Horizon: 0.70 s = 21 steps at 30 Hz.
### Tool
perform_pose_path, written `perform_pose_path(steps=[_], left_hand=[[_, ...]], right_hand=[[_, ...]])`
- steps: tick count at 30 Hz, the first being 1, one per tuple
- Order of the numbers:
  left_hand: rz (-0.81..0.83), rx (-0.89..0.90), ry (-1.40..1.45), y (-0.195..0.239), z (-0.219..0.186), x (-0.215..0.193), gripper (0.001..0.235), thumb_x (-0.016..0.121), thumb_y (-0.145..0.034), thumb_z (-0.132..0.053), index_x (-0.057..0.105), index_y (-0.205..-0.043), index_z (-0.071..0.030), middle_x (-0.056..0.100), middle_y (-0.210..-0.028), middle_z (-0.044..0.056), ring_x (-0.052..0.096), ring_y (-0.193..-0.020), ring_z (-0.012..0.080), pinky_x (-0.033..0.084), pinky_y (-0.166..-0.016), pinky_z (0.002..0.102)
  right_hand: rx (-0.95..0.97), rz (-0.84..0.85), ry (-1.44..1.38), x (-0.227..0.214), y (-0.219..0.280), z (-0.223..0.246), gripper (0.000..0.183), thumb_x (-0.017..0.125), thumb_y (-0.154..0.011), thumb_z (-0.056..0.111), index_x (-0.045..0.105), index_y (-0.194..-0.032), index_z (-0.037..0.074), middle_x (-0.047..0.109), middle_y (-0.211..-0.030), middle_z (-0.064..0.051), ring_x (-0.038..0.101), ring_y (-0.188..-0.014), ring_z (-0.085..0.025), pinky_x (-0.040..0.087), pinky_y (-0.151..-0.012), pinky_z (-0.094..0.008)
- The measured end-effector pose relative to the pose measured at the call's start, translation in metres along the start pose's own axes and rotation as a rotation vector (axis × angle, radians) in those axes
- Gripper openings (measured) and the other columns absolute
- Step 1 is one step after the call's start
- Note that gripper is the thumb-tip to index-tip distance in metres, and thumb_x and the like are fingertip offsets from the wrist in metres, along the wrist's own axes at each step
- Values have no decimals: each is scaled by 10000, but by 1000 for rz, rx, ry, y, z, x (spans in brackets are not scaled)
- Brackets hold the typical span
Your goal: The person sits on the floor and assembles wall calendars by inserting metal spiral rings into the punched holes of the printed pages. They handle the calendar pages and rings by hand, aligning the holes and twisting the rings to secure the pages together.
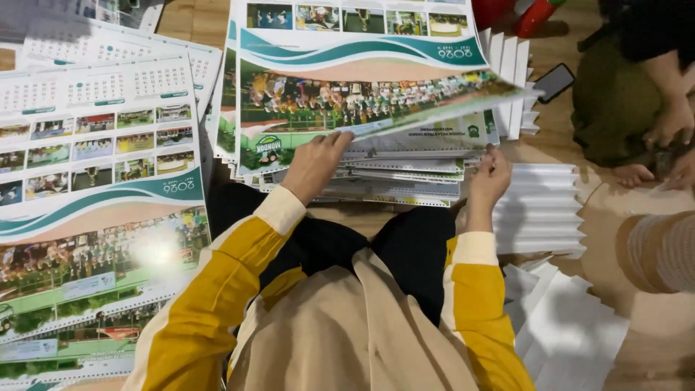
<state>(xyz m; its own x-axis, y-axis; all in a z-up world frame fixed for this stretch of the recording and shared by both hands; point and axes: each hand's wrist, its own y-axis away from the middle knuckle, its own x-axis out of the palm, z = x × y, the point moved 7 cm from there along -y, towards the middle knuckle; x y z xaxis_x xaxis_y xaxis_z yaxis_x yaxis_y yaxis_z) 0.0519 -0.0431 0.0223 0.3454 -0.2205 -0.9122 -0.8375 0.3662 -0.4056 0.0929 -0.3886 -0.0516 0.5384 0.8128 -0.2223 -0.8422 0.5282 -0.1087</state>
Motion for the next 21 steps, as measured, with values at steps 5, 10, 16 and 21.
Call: perform_pose_path(steps=[5,10,16,21], left_hand=[[119,10,60,-14,-9,-22,576,599,-758,64,392,-1255,-141,630,-981,148,648,-827,304,565,-574,392],[186,26,46,-14,-14,-16,556,604,-749,69,428,-1240,-124,623,-993,145,644,-839,298,568,-555,378],[122,32,23,-16,-14,-17,545,600,-772,28,412,-1257,-136,625,-975,131,644,-840,285,563,-552,366],[76,62,-19,-21,-18,-14,512,612,-793,-40,425,-1261,-131,619,-1009,126,633,-865,270,562,-568,336]], right_hand=[[-149,105,505,-1,-25,16,203,445,-964,129,508,-783,61,421,-831,-76,535,-790,-258,449,-716,-390],[-23,108,673,-2,-51,1,239,538,-874,177,552,-1064,33,573,-974,-150,565,-925,-297,474,-736,-443],[252,143,-166,21,-35,26,336,493,-820,62,374,-1132,32,564,-847,-105,633,-601,-176,595,-485,-314],[366,312,-362,65,-28,-3,343,550,-855,117,440,-1105,-90,599,-860,-250,670,-694,-323,567,-619,-496]])
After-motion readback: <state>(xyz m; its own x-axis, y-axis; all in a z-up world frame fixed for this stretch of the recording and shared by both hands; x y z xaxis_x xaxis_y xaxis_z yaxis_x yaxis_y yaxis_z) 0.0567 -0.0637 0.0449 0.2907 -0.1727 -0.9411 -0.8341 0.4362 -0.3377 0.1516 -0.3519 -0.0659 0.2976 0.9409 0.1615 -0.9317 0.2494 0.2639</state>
